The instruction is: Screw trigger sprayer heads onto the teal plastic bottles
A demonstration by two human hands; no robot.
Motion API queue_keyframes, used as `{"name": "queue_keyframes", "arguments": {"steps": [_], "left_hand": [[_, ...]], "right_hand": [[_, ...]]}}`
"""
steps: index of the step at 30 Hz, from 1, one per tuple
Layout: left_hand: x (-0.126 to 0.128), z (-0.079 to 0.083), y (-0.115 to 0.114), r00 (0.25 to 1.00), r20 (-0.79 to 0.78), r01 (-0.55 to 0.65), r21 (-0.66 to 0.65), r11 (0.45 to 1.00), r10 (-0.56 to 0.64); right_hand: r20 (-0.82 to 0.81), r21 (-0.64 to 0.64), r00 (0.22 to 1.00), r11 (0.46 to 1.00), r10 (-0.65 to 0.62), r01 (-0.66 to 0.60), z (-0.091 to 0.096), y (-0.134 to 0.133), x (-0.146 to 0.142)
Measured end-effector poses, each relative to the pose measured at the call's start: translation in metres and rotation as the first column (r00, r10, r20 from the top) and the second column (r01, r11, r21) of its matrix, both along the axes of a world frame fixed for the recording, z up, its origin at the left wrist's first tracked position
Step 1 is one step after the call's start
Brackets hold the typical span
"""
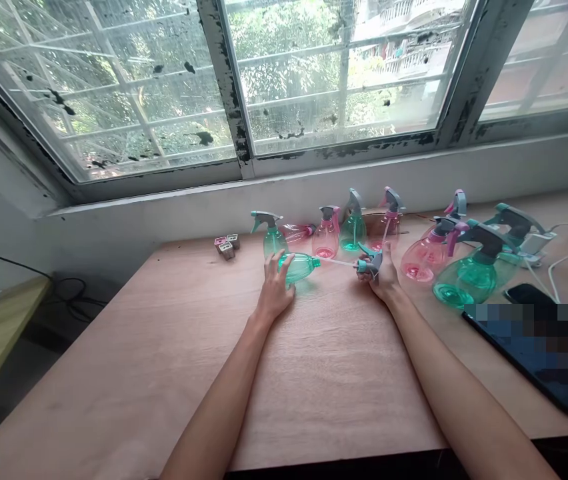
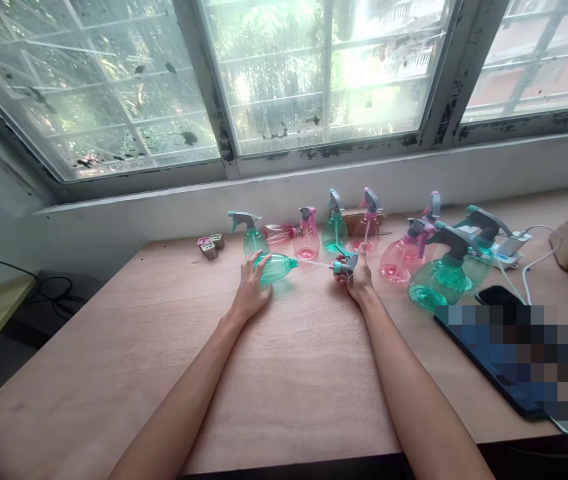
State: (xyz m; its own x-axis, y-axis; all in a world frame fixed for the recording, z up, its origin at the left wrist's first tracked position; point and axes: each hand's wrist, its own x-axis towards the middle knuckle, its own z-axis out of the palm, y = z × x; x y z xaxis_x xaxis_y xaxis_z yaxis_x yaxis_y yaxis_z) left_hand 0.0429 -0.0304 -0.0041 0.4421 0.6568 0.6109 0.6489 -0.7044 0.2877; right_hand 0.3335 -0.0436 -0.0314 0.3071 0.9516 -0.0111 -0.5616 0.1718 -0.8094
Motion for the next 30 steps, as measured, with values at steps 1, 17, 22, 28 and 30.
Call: {"name": "queue_keyframes", "arguments": {"steps": [1,17,22,28,30], "left_hand": [[0.000,0.000,0.000,1.000,0.003,0.003,-0.003,1.000,-0.003],[-0.001,-0.002,0.000,0.999,0.048,0.023,-0.065,0.998,-0.020],[0.002,-0.003,-0.002,0.996,0.068,0.071,-0.110,0.991,-0.064],[0.003,-0.002,0.000,0.986,0.149,0.104,-0.169,0.980,-0.079],[0.003,-0.004,0.003,0.979,0.191,0.110,-0.192,0.975,-0.073]], "right_hand": [[0.002,0.002,1.000,1.000,0.011,-0.011,0.000,0.000,-0.002],[0.069,0.029,0.998,1.000,0.004,-0.006,0.000,-0.003,-0.001],[0.203,0.040,0.971,0.990,0.127,-0.138,0.005,-0.009,-0.018],[0.361,0.011,0.896,0.960,0.257,-0.280,0.011,-0.019,-0.039],[0.383,0.015,0.886,0.958,0.260,-0.287,0.012,-0.020,-0.044]]}}
